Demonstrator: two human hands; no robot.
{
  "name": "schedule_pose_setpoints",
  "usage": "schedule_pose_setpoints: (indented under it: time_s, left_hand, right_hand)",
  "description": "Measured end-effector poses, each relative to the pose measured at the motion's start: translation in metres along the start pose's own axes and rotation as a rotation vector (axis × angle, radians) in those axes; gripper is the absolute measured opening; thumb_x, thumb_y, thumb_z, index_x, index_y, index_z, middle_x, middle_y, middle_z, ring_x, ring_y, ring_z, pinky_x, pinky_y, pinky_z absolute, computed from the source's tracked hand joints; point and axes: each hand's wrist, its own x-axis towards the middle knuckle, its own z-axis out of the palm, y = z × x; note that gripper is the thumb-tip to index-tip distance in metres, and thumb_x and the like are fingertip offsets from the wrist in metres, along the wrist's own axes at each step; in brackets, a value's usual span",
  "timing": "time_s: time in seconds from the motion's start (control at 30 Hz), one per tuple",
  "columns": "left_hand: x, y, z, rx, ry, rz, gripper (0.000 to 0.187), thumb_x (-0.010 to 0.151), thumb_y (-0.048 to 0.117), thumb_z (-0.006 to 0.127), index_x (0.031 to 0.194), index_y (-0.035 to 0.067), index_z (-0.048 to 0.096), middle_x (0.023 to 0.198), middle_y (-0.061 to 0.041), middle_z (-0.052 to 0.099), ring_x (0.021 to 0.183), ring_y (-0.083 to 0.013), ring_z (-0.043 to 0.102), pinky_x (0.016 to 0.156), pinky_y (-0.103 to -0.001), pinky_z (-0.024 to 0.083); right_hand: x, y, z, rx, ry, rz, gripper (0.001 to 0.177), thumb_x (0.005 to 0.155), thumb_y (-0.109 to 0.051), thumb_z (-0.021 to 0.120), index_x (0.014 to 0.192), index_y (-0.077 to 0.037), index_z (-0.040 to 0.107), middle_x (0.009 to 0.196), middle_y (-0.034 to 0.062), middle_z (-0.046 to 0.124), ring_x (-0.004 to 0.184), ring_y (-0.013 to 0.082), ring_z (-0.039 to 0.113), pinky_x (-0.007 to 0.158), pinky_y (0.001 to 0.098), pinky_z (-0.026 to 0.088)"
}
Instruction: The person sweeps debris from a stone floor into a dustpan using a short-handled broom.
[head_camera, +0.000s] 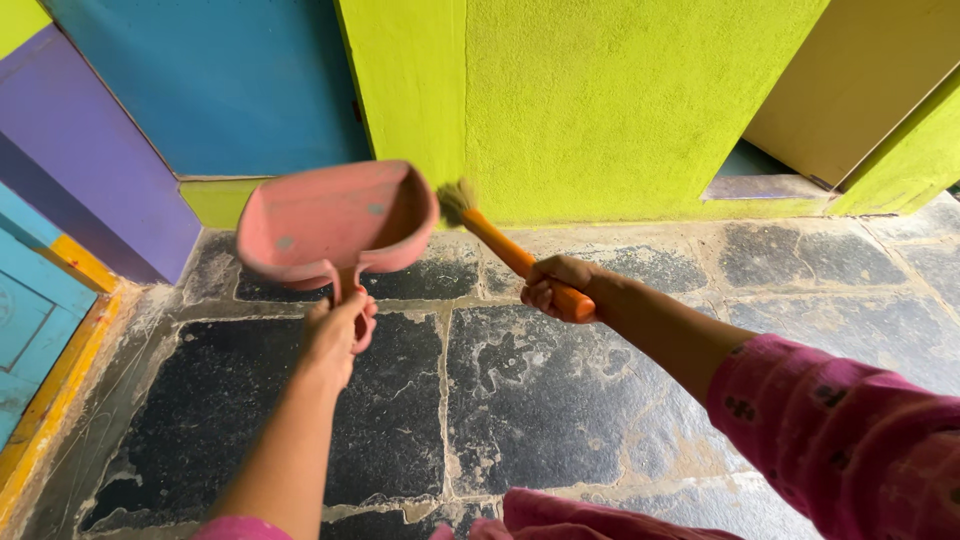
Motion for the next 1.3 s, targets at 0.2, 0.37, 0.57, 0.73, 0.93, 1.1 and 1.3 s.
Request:
schedule_pose_setpoints:
  time_s: [0.2, 0.37, 0.57, 0.73, 0.93, 1.1, 1.3]
  left_hand:
    - [-0.020, -0.010, 0.005, -0.187, -0.132, -0.015, 0.015, 0.097, 0.011, 0.064, 0.109, 0.003, 0.065, 0.093, -0.005, 0.065, 0.080, -0.0117, 0.064, 0.073, -0.029, 0.060]
    - [-0.032, -0.005, 0.004, -0.184, -0.180, -0.004, 0.021, 0.093, 0.012, 0.065, 0.114, 0.011, 0.065, 0.091, -0.002, 0.064, 0.076, -0.0108, 0.061, 0.067, -0.030, 0.058]
    - [-0.036, 0.006, 0.007, -0.097, -0.209, 0.053, 0.021, 0.090, 0.015, 0.070, 0.109, 0.008, 0.065, 0.086, -0.001, 0.065, 0.071, -0.0093, 0.061, 0.058, -0.029, 0.056]
    - [-0.046, 0.000, 0.008, 0.012, -0.150, 0.076, 0.019, 0.091, 0.019, 0.074, 0.102, 0.006, 0.069, 0.080, -0.001, 0.063, 0.064, -0.0095, 0.059, 0.052, -0.029, 0.052]
    - [-0.058, -0.003, -0.012, 0.066, -0.106, 0.042, 0.020, 0.089, 0.020, 0.075, 0.103, 0.006, 0.071, 0.078, 0.000, 0.063, 0.063, -0.0089, 0.059, 0.051, -0.028, 0.052]
    - [-0.060, -0.005, -0.028, 0.126, -0.091, 0.059, 0.021, 0.090, 0.021, 0.075, 0.105, 0.006, 0.073, 0.076, -0.002, 0.063, 0.061, -0.0093, 0.060, 0.050, -0.028, 0.052]
    - [-0.055, -0.008, -0.043, 0.218, -0.036, 0.089, 0.032, 0.088, 0.014, 0.074, 0.120, 0.011, 0.072, 0.080, -0.001, 0.067, 0.059, -0.0087, 0.060, 0.049, -0.027, 0.053]
  right_hand:
    - [0.006, 0.029, -0.010, 0.032, 0.081, 0.047, 0.048, 0.101, -0.031, 0.050, 0.132, 0.003, 0.039, 0.073, 0.0012, 0.056, 0.044, 0.0060, 0.051, 0.037, 0.0182, 0.049]
    - [-0.015, 0.034, 0.014, 0.018, 0.076, 0.077, 0.047, 0.101, -0.019, 0.053, 0.137, 0.005, 0.035, 0.073, 0.0036, 0.056, 0.048, 0.0090, 0.055, 0.040, 0.0195, 0.053]
    - [-0.009, 0.025, 0.012, 0.225, 0.026, 0.165, 0.057, 0.094, -0.001, 0.053, 0.146, 0.001, 0.030, 0.079, 0.0088, 0.064, 0.047, 0.0059, 0.054, 0.040, 0.0159, 0.051]
    - [0.018, 0.060, -0.006, 0.279, 0.099, 0.205, 0.046, 0.097, -0.014, 0.063, 0.134, 0.000, 0.039, 0.070, 0.0006, 0.055, 0.044, 0.0066, 0.053, 0.037, 0.0172, 0.050]
    - [0.019, 0.080, 0.004, 0.070, 0.190, 0.173, 0.029, 0.099, -0.009, 0.056, 0.121, 0.001, 0.040, 0.073, 0.0015, 0.055, 0.048, 0.0073, 0.054, 0.043, 0.0188, 0.052]
    - [0.037, 0.100, 0.006, 0.045, 0.153, 0.272, 0.028, 0.099, -0.009, 0.059, 0.118, -0.001, 0.040, 0.072, 0.0010, 0.055, 0.050, 0.0069, 0.057, 0.044, 0.0187, 0.054]
    - [0.044, 0.122, 0.023, -0.142, 0.157, 0.358, 0.037, 0.097, -0.006, 0.058, 0.125, 0.011, 0.041, 0.072, 0.0062, 0.059, 0.047, 0.0116, 0.058, 0.042, 0.0222, 0.055]
